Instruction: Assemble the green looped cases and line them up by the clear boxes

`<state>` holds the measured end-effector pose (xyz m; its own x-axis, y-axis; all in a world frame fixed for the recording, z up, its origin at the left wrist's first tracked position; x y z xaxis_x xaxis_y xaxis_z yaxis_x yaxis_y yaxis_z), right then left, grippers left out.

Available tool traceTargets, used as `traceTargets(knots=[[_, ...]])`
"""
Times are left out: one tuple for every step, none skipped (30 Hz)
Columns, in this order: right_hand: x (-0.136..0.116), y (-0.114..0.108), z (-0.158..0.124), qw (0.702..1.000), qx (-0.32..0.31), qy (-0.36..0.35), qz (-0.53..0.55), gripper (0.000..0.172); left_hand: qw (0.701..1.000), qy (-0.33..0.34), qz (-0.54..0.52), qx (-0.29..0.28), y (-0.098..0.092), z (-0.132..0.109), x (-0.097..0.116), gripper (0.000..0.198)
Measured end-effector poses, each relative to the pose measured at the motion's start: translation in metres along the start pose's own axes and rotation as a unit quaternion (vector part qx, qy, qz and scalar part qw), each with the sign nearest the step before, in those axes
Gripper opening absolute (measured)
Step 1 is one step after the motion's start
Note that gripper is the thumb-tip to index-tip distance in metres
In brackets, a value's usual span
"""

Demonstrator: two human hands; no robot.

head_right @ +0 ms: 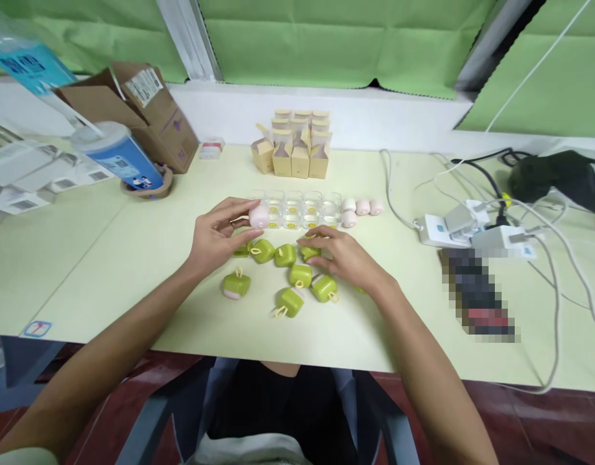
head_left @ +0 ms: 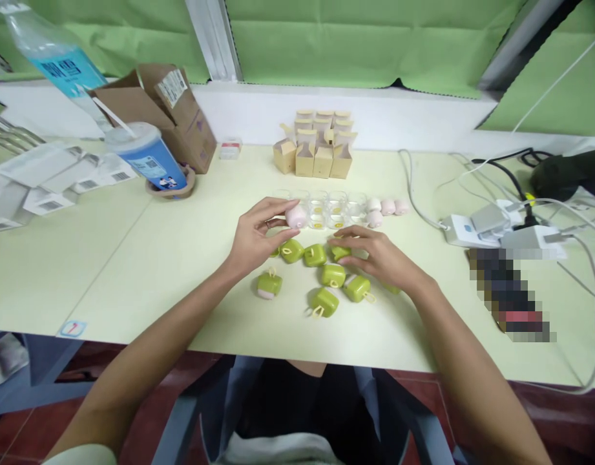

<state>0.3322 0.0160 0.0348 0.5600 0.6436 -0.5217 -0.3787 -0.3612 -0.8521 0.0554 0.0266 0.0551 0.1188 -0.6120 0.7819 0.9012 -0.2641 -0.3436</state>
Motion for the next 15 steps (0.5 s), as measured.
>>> traceTargets(knots=[[-0.003,-0.002,0.000,1.000,0.004,-0.005,-0.003,0.039,1.000,0.007,0.004,0.000,0.000,-0.002,0.002,0.057],[-0.008,-0.006,0.000,1.000,0.029,-0.010,-0.008,0.039,1.000,0.016,0.017,-0.005,0.002,-0.004,0.005,0.060],[-0.014,-0.010,-0.001,0.997,0.072,-0.016,-0.012,0.037,0.999,0.029,0.039,-0.014,0.005,-0.006,0.009,0.062],[-0.022,-0.015,-0.001,0.992,0.123,-0.025,-0.011,0.035,0.996,0.045,0.066,-0.025,0.009,-0.008,0.014,0.062],[-0.030,-0.017,-0.001,0.986,0.166,-0.037,0.000,0.033,0.993,0.062,0.096,-0.036,0.014,-0.010,0.019,0.062],[-0.040,-0.016,0.000,0.981,0.188,-0.049,0.024,0.034,0.988,0.079,0.123,-0.046,0.019,-0.012,0.024,0.062],[-0.049,-0.012,0.003,0.978,0.190,-0.061,0.056,0.037,0.984,0.093,0.143,-0.054,0.024,-0.014,0.027,0.062],[-0.057,-0.006,0.007,0.978,0.176,-0.069,0.091,0.043,0.981,0.103,0.155,-0.057,0.028,-0.017,0.030,0.064],[-0.065,-0.001,0.011,0.976,0.162,-0.076,0.120,0.047,0.980,0.110,0.159,-0.057,0.032,-0.018,0.032,0.066],[-0.071,0.003,0.014,0.975,0.154,-0.080,0.138,0.049,0.979,0.115,0.157,-0.055,0.035,-0.020,0.033,0.067],[-0.075,0.004,0.015,0.974,0.153,-0.082,0.146,0.047,0.980,0.119,0.152,-0.054,0.036,-0.020,0.035,0.068],[-0.075,0.002,0.015,0.973,0.160,-0.082,0.144,0.042,0.980,0.121,0.148,-0.054,0.036,-0.020,0.037,0.068],[-0.072,-0.004,0.014,0.973,0.169,-0.077,0.140,0.037,0.980,0.122,0.150,-0.054,0.034,-0.019,0.038,0.067],[-0.064,-0.012,0.011,0.972,0.178,-0.064,0.138,0.034,0.978,0.123,0.158,-0.053,0.030,-0.017,0.040,0.066],[-0.052,-0.023,0.007,0.972,0.184,-0.047,0.141,0.032,0.977,0.121,0.171,-0.046,0.024,-0.016,0.041,0.063]])
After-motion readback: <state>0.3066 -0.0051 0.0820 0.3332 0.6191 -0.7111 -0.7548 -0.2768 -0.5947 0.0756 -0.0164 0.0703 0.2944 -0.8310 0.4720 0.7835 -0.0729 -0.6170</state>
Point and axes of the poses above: each hand's wrist, its own z-axis towards the middle knuckle, its own y-axis out of the palm, x = y × z, the point moved 5 cm from there along z, towards the middle knuckle, and after that the axes turned 14 degrees about -x, right-handed, at the moved point
